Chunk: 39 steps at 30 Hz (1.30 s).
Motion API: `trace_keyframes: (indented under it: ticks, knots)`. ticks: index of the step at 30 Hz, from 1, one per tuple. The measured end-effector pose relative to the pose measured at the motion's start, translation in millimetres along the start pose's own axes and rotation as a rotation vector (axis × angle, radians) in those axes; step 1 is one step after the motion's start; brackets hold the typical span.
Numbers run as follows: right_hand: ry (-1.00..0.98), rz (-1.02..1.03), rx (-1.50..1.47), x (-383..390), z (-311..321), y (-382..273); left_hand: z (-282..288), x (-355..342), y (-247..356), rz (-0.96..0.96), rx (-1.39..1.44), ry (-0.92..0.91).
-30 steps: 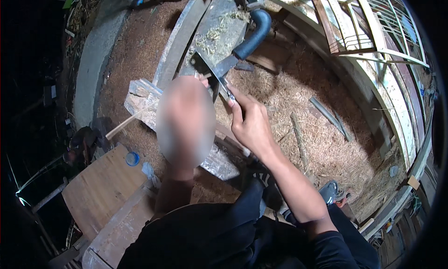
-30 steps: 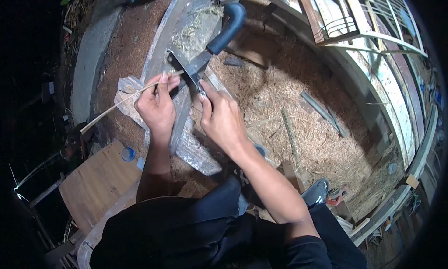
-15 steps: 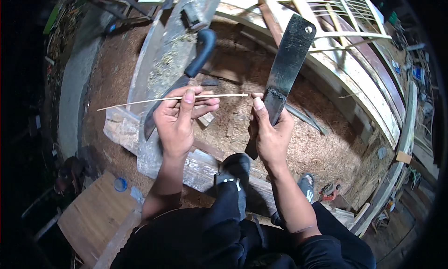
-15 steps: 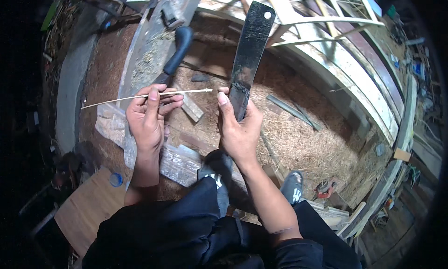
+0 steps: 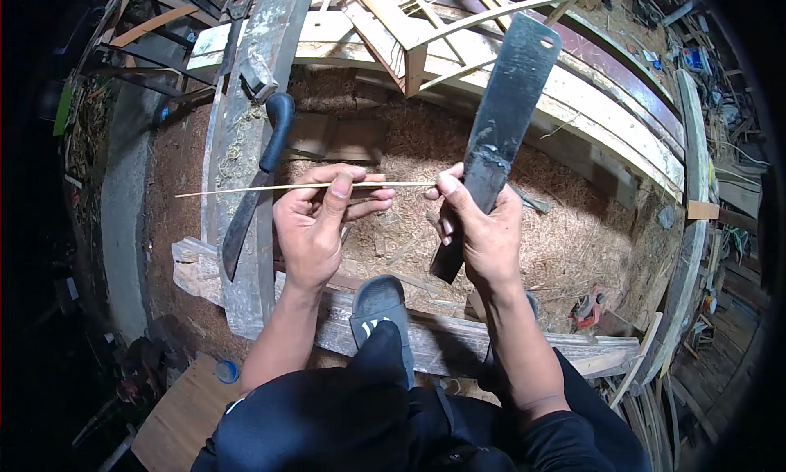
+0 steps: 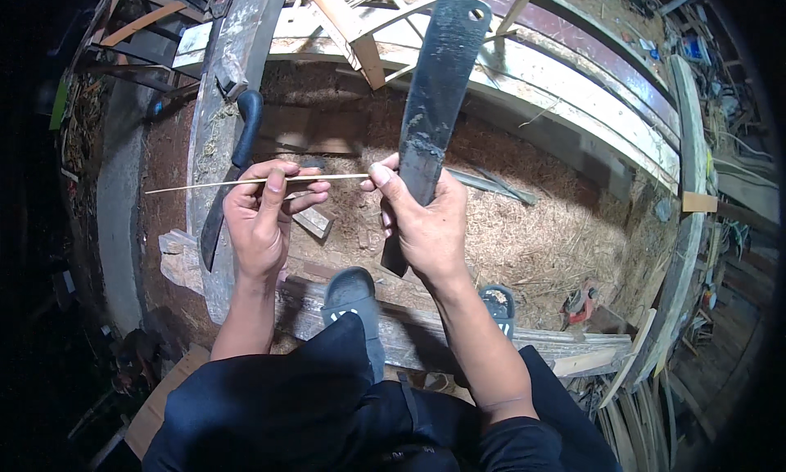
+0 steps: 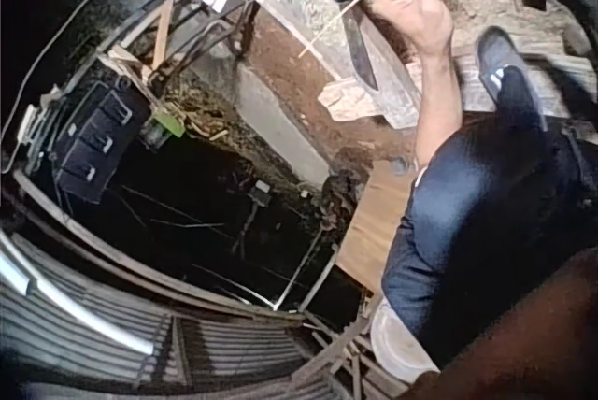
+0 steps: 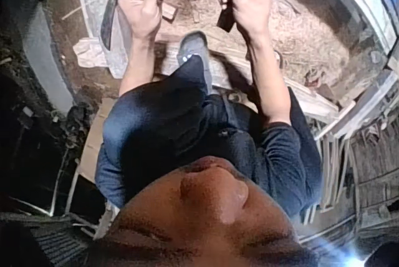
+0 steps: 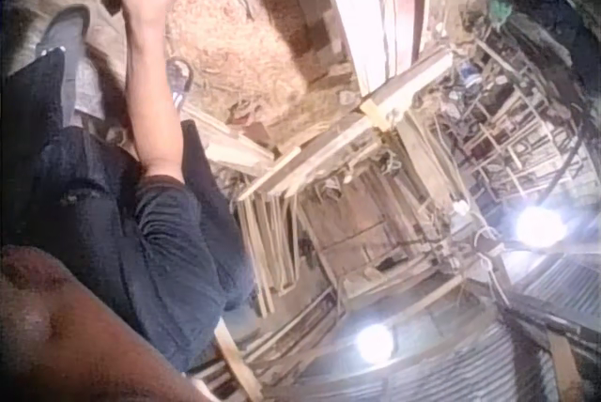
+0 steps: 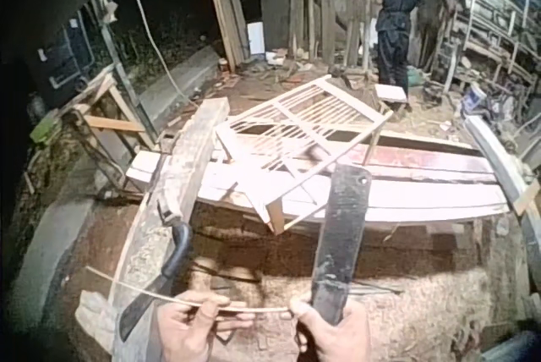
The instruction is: The person shapes a thin bamboo strip by scraping it with a large blade and a smaller knife, then inserts it through a guide hole on a wooden block to verify its diameter.
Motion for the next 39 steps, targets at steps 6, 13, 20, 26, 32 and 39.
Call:
trace_keyframes:
  ticks: [6, 13, 20, 26, 32, 39]
  knots:
    - [0.042, 0.005, 0.035, 8, 28, -25, -9, -2, 11, -0.082, 0.036, -0.024]
    - [0.152, 0.066, 0.059, 14, 76, -120, 5, -18, 45, -0.084, 0.094, 0.047]
    - [0.161, 0.02, 0.377, 43, 116, -233, -21, -46, 118, 0.068, -0.235, -0.193]
    - [0.119, 0.08, 0.428, 37, 159, -248, -120, -43, 130, 0.525, -0.587, -0.628]
    - [0.037, 0.192, 0.239, 24, 159, -244, -166, -41, 112, 0.651, -0.735, -0.711]
    - [-0.001, 0.246, 0.204, 15, 177, -246, -204, -24, 92, 0.539, -0.618, -0.481]
Point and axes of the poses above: each hand's wrist, its own x-axis away from the middle knuckle, its own z-axis out of the back of the hand, y = z × x, the point moved 7 cm from there along -x, towards the middle knuckle, and after that the axes turned 13 degrees about -y, right-handed, at the moved point
